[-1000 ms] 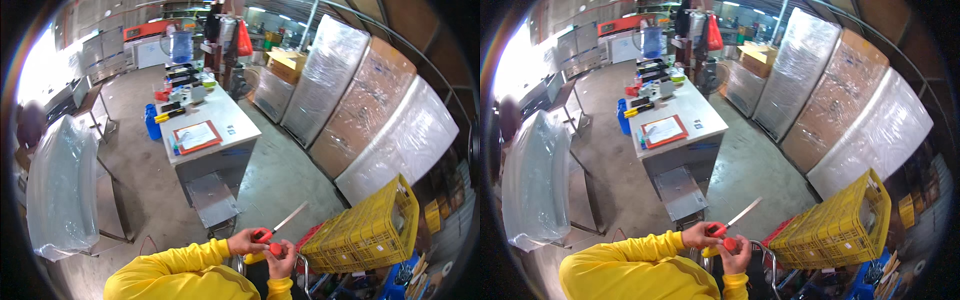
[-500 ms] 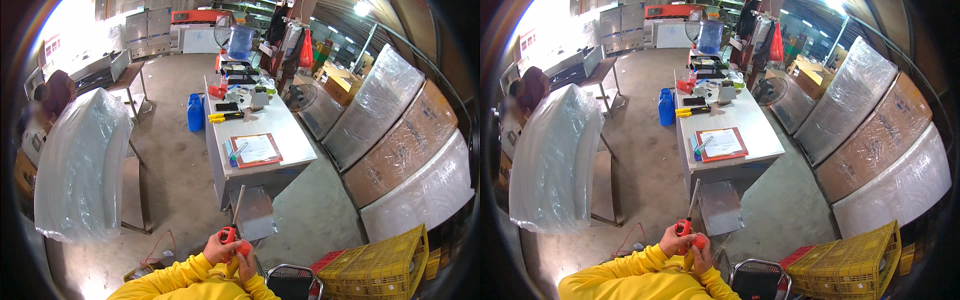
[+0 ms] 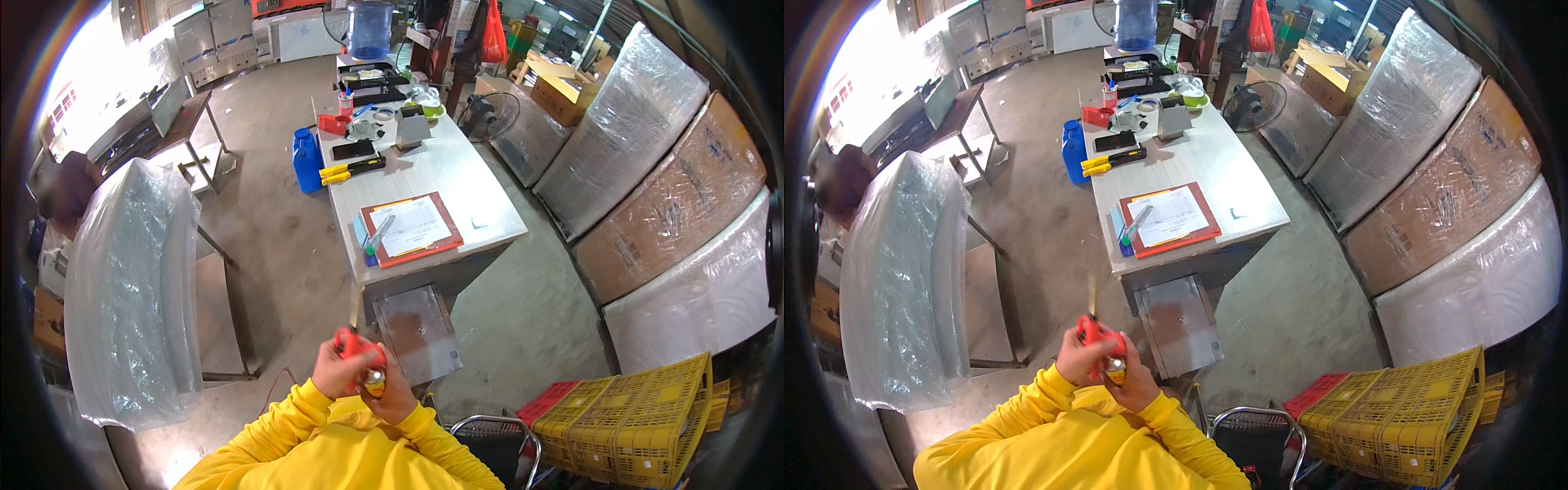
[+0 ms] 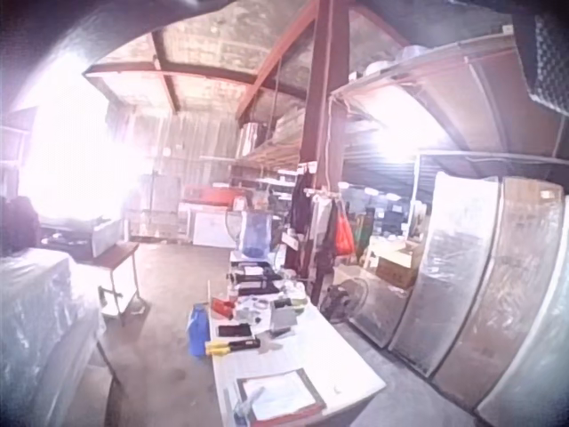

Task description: The person retrieves a long-reach lighter, ignites it, and lights each burner on a three-burner commercial gas stove. The person adjusts the knobs to control the flame and confirms ignition on all burners.

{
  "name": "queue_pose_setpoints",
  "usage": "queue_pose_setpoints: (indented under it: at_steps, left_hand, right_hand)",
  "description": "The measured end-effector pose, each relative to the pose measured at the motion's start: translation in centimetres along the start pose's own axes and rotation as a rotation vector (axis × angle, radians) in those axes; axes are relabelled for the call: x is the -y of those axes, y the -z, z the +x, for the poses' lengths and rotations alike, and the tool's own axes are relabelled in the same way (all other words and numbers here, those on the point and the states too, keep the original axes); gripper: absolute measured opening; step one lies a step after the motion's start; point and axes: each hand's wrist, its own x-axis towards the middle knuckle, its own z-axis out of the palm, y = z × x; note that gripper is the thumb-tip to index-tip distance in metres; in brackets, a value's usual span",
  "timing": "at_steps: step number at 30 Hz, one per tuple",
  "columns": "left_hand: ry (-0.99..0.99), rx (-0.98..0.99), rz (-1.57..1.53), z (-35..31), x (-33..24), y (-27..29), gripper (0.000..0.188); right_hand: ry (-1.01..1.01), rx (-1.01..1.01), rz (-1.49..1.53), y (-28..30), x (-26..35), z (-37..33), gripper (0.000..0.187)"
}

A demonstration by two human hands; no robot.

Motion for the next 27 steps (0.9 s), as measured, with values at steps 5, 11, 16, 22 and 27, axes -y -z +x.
queue_pose_setpoints:
  at_steps: [5, 11, 16, 22, 27]
  left_hand:
    - [-0.139, -0.039, 0.071, 6.8, -1.1, -0.4, 0.027]
    - [-0.513, -0.172, 0.748, 24.4, 1.0, -0.7, 0.04]
    - [-0.348, -0.046, 1.187, 33.3, 4.4, -1.1, 0.046]
    - [-0.302, 0.039, 1.283, 34.5, 5.0, -0.5, 0.052]
    - [-0.124, -0.035, 0.614, 31.9, 1.5, 2.1, 0.051]
  right_hand:
    - [-0.08, -0.077, -0.005, 1.2, -2.6, 2.9, 0.084]
    - [-0.146, -0.339, 0.116, 1.4, -5.4, 5.1, 0.062]
    - [-0.237, -0.36, 0.052, -0.4, -7.0, 4.3, 0.033]
    - [-0.34, -0.376, 0.252, -1.0, -8.5, 5.1, 0.035]
    - [-0.292, -0.408, -0.019, -0.3, -7.1, 8.0, 0.04]
